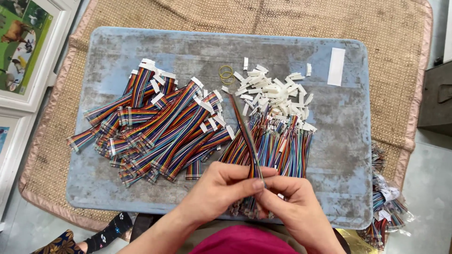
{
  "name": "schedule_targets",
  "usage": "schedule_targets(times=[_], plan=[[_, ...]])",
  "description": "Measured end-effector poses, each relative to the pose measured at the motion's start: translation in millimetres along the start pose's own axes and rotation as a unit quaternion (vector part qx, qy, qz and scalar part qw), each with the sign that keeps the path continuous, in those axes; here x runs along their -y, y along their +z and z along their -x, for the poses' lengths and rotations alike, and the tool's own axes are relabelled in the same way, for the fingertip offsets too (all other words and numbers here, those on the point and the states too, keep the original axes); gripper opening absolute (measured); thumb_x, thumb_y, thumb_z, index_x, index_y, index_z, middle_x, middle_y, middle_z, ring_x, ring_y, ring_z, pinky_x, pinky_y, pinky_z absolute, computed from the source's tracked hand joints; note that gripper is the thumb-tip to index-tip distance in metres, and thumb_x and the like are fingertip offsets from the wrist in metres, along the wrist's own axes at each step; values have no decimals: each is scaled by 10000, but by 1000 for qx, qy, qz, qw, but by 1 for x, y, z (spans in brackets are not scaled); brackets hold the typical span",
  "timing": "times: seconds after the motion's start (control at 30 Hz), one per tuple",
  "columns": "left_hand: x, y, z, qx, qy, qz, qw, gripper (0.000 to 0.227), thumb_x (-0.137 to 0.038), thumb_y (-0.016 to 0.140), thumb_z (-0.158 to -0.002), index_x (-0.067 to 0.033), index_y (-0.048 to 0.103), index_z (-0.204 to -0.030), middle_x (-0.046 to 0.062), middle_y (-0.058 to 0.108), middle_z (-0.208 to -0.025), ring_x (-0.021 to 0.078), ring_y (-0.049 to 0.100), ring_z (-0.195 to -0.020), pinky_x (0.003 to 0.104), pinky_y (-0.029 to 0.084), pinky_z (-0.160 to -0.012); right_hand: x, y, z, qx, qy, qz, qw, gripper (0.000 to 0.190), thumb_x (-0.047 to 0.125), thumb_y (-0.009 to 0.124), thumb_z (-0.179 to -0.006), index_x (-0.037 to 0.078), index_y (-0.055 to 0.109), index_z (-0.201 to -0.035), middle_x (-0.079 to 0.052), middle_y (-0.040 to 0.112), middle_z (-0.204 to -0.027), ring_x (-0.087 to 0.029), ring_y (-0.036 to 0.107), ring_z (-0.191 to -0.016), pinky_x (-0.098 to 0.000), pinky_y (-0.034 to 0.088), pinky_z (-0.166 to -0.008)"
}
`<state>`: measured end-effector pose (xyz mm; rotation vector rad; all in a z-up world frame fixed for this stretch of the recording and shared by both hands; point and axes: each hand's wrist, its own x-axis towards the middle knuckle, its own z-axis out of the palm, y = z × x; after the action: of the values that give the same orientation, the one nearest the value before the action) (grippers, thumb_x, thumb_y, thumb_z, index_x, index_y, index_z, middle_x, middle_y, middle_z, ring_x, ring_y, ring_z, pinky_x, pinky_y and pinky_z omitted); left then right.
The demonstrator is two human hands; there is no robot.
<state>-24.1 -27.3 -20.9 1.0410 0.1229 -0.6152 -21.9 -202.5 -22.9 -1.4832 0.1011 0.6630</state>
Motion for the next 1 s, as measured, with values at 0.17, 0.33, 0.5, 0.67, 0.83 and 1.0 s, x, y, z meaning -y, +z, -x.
schedule_targets(times=[0.17, 0.33, 0.5, 0.67, 0.83, 1.0], plan=[[-8, 4, -12, -108, 46, -33, 993, 211, -153, 678, -847, 6, 761, -957, 131, 775, -993, 135, 693, -898, 266, 588, -728, -1, -3, -4, -27, -5, 103, 994, 350, 128, 716, -851, 64, 625, -519, -13, 579, -470, -62, 545, -769, -245, 420, -578], [4, -1, -18, -118, 96, -198, 968, 153, -203, 723, -870, -95, 727, -762, -109, 416, -586, 22, 312, -579, 229, 201, -493, -9, -12, -14, -63, -33, 112, 991, 216, 99, 669, -868, 32, 755, -682, 3, 578, -593, -99, 616, -1257, -230, 436, -980], [-5, -5, -28, -127, 87, 67, 986, 203, -92, 645, -865, 42, 705, -1006, 201, 745, -986, 297, 737, -906, 395, 626, -839, 3, -11, -19, -11, -20, 125, 992, 350, 148, 688, -884, 87, 573, -559, 2, 499, -470, -68, 395, -454, -256, 295, -430], [-5, -5, -46, -138, 97, 12, 986, 216, -163, 667, -860, 30, 715, -943, 168, 754, -968, 192, 710, -917, 301, 592, -795, -1, -16, -31, -35, -18, 93, 995, 341, 147, 701, -873, 89, 569, -564, 20, 422, -485, -65, 315, -467, -255, 205, -439], [-49, -15, -58, -133, 36, 90, 986, 238, -145, 692, -818, 66, 707, -926, 253, 736, -911, 276, 724, -794, 353, 612, -703, 7, -15, -30, -29, -28, 70, 997, 187, 165, 692, -870, 28, 799, -802, 61, 375, -530, -56, 268, -503, -241, 149, -463], [-85, -29, -66, -140, 85, 147, 976, 310, -143, 655, -837, 90, 656, -1040, 281, 704, -989, 337, 710, -857, 380, 600, -841, 9, -14, -25, 11, 30, 38, 999, 201, 158, 684, -883, 11, 791, -797, 58, 277, -463, -54, 209, -404, -263, 97, -380]])
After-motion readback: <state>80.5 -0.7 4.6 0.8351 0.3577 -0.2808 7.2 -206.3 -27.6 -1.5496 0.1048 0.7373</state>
